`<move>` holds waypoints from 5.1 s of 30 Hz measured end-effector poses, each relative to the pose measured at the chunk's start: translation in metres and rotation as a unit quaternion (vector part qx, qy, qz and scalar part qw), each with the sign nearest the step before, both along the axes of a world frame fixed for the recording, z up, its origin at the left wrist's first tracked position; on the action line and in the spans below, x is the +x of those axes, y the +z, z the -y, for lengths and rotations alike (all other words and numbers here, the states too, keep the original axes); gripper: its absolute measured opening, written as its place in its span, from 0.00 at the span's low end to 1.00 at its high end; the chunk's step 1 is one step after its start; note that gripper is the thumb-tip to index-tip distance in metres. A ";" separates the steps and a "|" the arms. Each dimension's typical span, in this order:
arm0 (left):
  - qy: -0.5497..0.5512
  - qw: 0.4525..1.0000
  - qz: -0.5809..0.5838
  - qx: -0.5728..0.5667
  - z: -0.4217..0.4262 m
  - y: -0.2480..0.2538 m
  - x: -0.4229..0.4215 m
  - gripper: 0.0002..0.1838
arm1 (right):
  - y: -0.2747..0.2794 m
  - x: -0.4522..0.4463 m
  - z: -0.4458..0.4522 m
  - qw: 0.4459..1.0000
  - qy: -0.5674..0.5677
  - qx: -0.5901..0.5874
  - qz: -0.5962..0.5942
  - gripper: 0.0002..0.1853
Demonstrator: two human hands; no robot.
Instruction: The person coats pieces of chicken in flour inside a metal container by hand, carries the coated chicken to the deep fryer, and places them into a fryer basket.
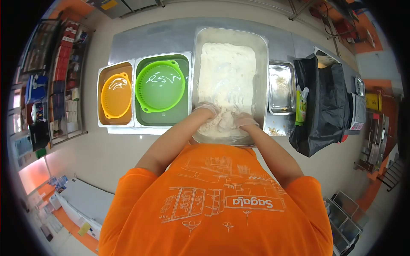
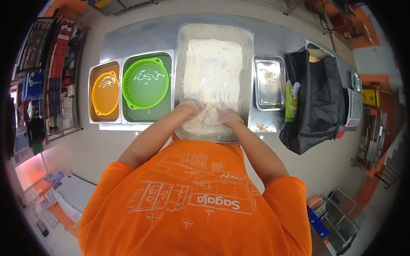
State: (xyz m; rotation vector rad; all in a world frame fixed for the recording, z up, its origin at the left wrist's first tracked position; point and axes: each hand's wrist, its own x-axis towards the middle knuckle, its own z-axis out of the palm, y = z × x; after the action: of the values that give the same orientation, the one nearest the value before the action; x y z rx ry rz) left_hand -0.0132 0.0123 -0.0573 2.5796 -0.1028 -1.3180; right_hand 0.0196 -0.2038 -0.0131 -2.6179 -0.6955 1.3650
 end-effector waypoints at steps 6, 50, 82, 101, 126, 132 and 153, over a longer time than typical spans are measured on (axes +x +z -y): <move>0.369 0.921 -0.021 -0.128 0.013 0.097 -0.024 0.46 | 0.005 -0.041 -0.021 0.981 -0.152 0.103 -0.066 0.28; 0.169 0.986 -0.011 0.005 0.008 0.059 -0.013 0.38 | -0.035 0.037 0.003 0.994 0.057 -0.057 0.076 0.29; 0.266 0.963 0.035 -0.017 0.002 0.153 -0.018 0.41 | 0.067 0.029 -0.009 0.962 -0.257 0.097 -0.004 0.30; 0.261 0.964 -0.032 0.042 0.015 0.083 -0.019 0.46 | -0.032 0.039 -0.004 0.994 -0.054 -0.088 -0.045 0.37; 0.476 0.875 0.028 -0.081 0.014 0.097 -0.018 0.40 | 0.058 0.003 -0.025 0.945 -0.314 0.057 0.079 0.44; 0.199 0.980 0.014 -0.015 0.017 0.139 -0.043 0.37 | 0.082 0.012 -0.016 0.980 -0.153 0.129 -0.005 0.36; 0.064 0.997 0.028 0.013 0.017 0.068 0.004 0.24 | 0.008 0.011 -0.002 0.996 -0.071 -0.055 0.019 0.26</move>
State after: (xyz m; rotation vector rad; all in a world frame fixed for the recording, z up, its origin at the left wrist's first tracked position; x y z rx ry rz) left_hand -0.0088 -0.0044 0.0103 2.5970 0.0687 -1.2097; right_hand 0.0309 -0.2016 -0.0048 -2.7241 -0.4402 1.3527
